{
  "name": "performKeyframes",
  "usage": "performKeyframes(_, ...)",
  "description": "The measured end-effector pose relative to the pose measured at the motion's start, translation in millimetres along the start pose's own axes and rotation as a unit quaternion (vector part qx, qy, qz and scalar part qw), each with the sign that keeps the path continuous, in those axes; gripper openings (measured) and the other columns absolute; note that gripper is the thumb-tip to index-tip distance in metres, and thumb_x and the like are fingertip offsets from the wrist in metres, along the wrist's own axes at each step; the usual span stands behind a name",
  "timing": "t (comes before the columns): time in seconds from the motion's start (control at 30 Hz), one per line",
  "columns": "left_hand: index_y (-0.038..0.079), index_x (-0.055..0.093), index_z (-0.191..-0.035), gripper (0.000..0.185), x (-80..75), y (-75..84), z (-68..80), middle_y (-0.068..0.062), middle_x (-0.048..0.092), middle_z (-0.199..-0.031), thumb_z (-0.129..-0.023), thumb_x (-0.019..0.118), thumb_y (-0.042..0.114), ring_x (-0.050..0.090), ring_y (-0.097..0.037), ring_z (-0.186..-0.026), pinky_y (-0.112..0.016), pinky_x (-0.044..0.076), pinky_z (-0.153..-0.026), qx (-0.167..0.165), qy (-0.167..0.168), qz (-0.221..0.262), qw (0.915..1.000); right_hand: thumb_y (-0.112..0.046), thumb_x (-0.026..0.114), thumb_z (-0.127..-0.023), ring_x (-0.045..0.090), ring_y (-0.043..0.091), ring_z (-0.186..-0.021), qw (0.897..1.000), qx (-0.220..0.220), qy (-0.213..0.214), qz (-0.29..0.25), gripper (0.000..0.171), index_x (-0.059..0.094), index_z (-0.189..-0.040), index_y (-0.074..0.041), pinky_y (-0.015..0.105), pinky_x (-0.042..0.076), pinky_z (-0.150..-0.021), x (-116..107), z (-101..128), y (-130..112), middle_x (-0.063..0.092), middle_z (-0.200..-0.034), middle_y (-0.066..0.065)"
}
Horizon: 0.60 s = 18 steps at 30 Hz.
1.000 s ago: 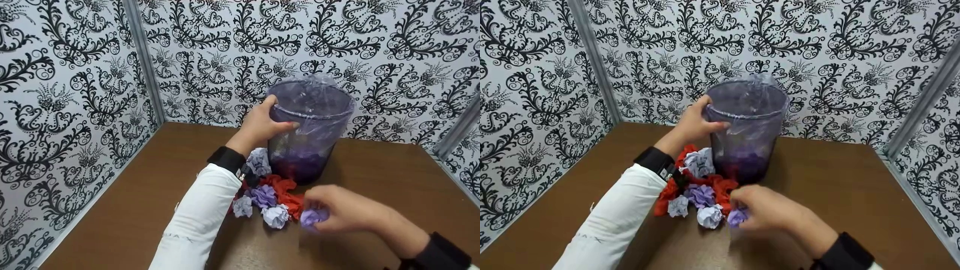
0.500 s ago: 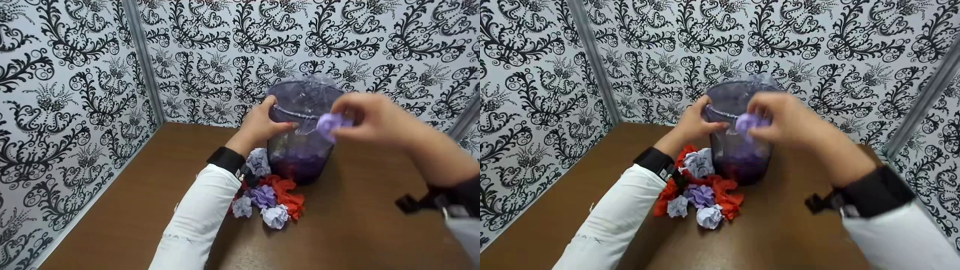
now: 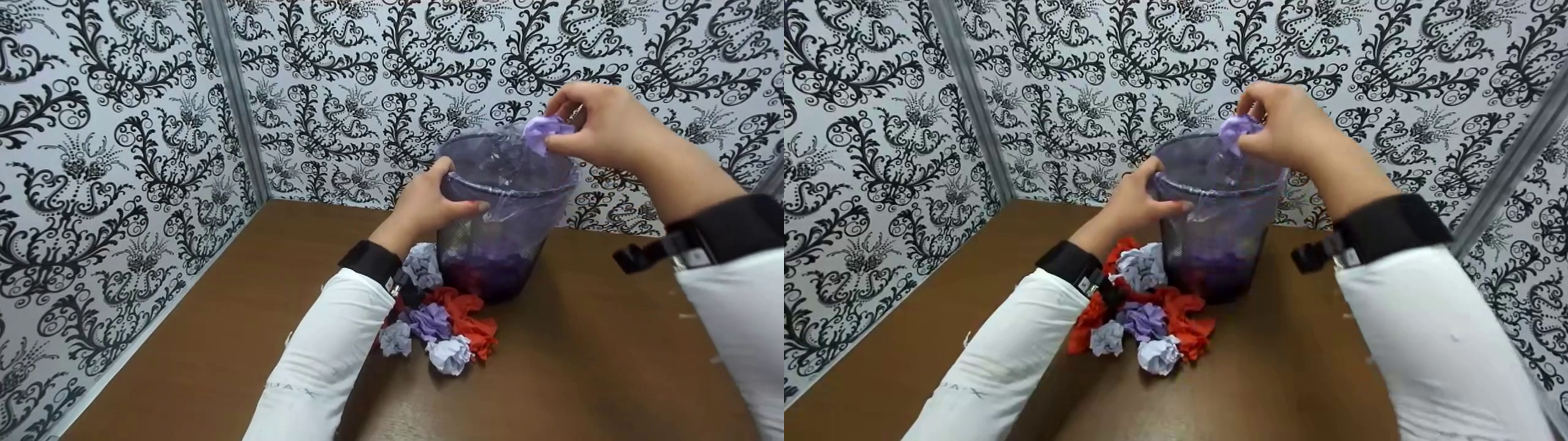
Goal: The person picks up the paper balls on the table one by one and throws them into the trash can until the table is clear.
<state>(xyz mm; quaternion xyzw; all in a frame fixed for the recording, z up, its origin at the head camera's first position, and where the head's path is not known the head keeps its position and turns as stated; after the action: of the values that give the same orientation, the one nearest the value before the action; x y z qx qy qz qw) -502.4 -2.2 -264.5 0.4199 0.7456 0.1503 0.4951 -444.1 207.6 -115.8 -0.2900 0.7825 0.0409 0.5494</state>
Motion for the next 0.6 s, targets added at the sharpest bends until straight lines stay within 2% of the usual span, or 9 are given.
performKeyframes(0.27,0.032,0.047,-0.104,0.077,1.1,-0.8,0.7,0.005,0.063,-0.088,-0.050,0.075,0.080,0.062,-0.015,-0.081,-0.032,0.050,-0.068,-0.009,-0.006,-0.002,0.9999,-0.030,0.070,-0.087,0.057,0.031,-0.097,0.998,0.062,-0.028,0.003,0.040,0.055,-0.118,-0.010,0.041,0.055,-0.076,22,-24,39,0.056,-0.114,0.014)
performKeyframes(0.47,0.032,0.048,-0.104,0.078,1.0,-1.1,0.5,0.005,0.063,-0.089,-0.049,0.075,0.080,0.062,-0.014,-0.082,-0.032,0.051,-0.069,-0.011,-0.006,-0.002,0.9999,-0.021,0.069,-0.086,0.057,0.032,-0.092,0.996,0.074,-0.052,0.024,0.032,0.055,-0.112,-0.008,0.043,0.056,-0.073,45,-30,55,0.057,-0.108,0.017)
performKeyframes(0.6,0.032,0.048,-0.103,0.077,0.1,0.4,0.4,0.005,0.063,-0.088,-0.050,0.074,0.081,0.061,-0.014,-0.080,-0.032,0.050,-0.067,-0.004,0.000,-0.006,1.0000,-0.017,0.069,-0.083,0.057,0.033,-0.088,0.995,0.067,-0.051,0.043,0.031,0.056,-0.109,-0.006,0.044,0.054,-0.071,54,-32,60,0.059,-0.104,0.019)
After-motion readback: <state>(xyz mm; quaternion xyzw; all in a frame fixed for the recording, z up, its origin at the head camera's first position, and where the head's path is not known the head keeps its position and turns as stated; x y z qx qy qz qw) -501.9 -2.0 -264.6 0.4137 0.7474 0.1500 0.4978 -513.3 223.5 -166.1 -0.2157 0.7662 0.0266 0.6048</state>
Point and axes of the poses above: each hand's wrist, its own z-axis away from the middle knuckle, its own x-axis out of the palm, y = z × x, the point moved 8 cm from there along -z, towards the middle knuckle
